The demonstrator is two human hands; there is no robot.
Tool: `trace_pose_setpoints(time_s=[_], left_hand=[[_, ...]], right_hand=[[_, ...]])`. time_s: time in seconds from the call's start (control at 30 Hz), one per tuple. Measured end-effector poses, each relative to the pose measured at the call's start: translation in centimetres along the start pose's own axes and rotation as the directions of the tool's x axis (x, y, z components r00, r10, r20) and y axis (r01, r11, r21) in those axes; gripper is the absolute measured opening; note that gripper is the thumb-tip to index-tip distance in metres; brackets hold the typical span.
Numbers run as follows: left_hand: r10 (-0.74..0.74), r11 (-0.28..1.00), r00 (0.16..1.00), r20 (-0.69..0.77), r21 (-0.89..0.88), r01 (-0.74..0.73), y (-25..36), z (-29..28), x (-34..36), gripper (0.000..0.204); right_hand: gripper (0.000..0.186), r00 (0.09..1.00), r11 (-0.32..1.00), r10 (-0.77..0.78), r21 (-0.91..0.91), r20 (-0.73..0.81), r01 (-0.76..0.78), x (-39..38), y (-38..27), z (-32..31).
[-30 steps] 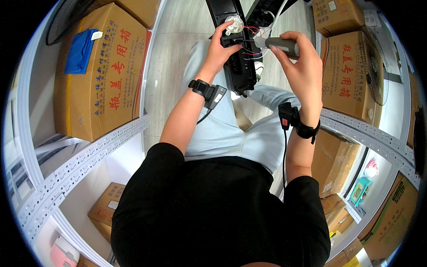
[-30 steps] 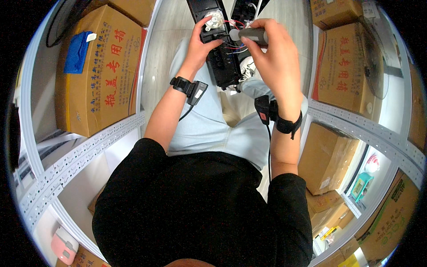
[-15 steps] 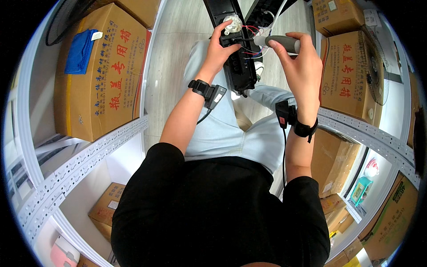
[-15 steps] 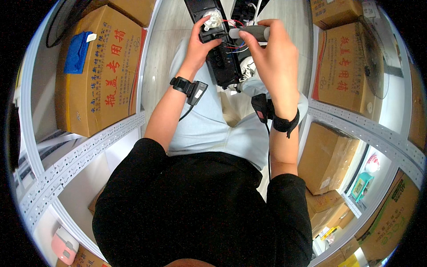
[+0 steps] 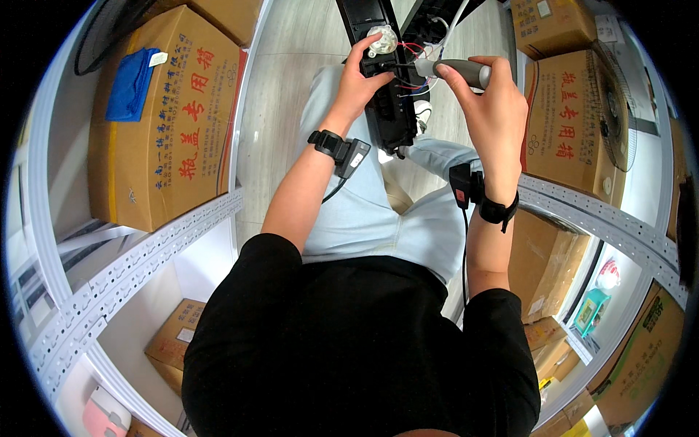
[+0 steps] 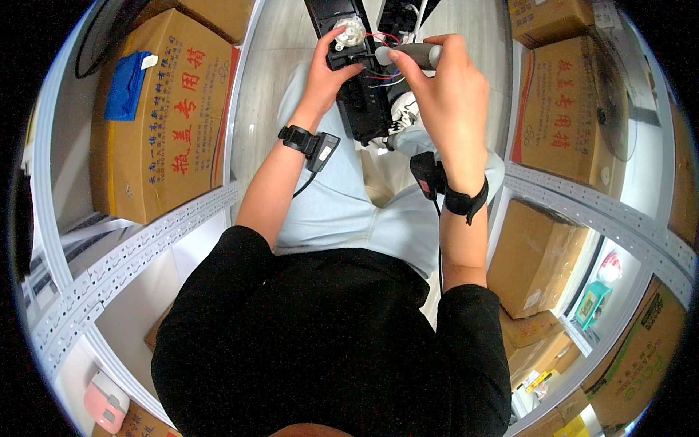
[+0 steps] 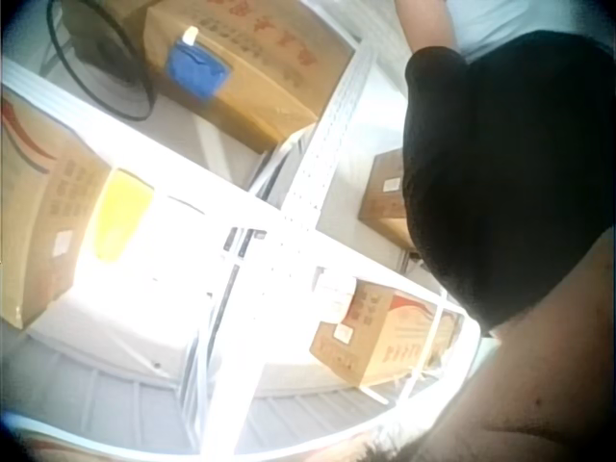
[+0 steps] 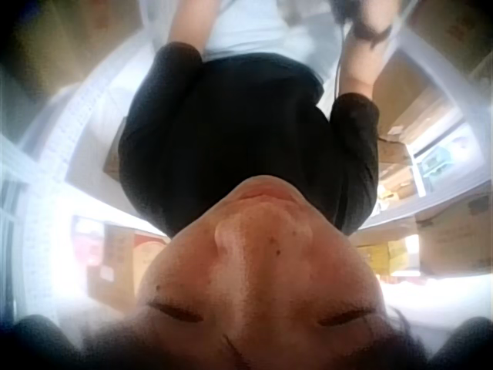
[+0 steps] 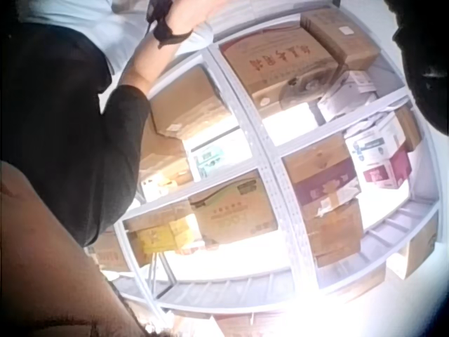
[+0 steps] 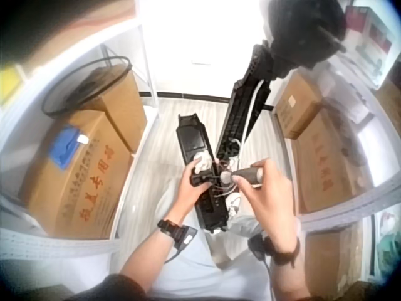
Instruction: The person uses a screwdriver to remove screws from the back panel of a standing fan, detaches the panel, and then reattaches it by screwing it back in place.
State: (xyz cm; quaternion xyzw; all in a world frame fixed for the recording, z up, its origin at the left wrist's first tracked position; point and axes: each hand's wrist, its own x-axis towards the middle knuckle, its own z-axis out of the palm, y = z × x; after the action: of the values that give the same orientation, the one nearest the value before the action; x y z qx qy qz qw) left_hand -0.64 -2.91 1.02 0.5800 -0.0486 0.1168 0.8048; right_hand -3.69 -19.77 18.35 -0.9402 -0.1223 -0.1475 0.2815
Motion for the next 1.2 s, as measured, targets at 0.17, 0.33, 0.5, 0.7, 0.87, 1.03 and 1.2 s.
trace_pose_setpoints(time_s=[0.17,0.33,0.5,0.7,0.87,1.03,1.2], left_hand=[[0.007,1.0,1.0,-0.01,0.009,-0.007,0.0,0.0,0.0,0.072],[0.012,1.0,1.0,0.021,0.021,-0.013,-0.8,-0.3,0.2,0.076],[-0.008,1.0,0.999,0.035,-0.019,0.009,-0.9,-0.4,0.2,0.075],[-0.019,1.0,1.0,0.009,-0.022,0.019,-1.0,-0.4,0.1,0.067],[0.032,0.995,0.999,0.038,0.093,-0.035,-1.3,-0.6,0.1,0.063],[0.005,0.999,0.999,0.045,0.042,-0.007,-0.9,-0.5,0.1,0.06],[-0.064,0.994,0.997,0.043,-0.087,0.067,-0.3,-0.3,-0.1,0.055]], right_hand=[[0.042,0.998,0.995,-0.059,-0.083,-0.01,0.058,0.1,0.6,0.1],[0.037,0.999,0.981,-0.029,0.191,0.042,0.021,0.2,0.7,-0.2],[0.035,0.993,0.974,0.083,0.217,-0.083,-0.063,0.3,0.3,-1.1],[0.035,0.949,0.919,0.017,0.379,-0.315,0.11,1.7,1.3,0.9],[0.032,0.959,0.94,-0.018,0.321,-0.283,0.113,2.1,1.5,3.8],[0.032,0.964,0.943,-0.004,0.32,-0.266,0.092,2.4,2.3,5.1],[0.031,0.96,0.906,0.07,0.42,-0.271,0.053,2.1,2.4,4.3]])
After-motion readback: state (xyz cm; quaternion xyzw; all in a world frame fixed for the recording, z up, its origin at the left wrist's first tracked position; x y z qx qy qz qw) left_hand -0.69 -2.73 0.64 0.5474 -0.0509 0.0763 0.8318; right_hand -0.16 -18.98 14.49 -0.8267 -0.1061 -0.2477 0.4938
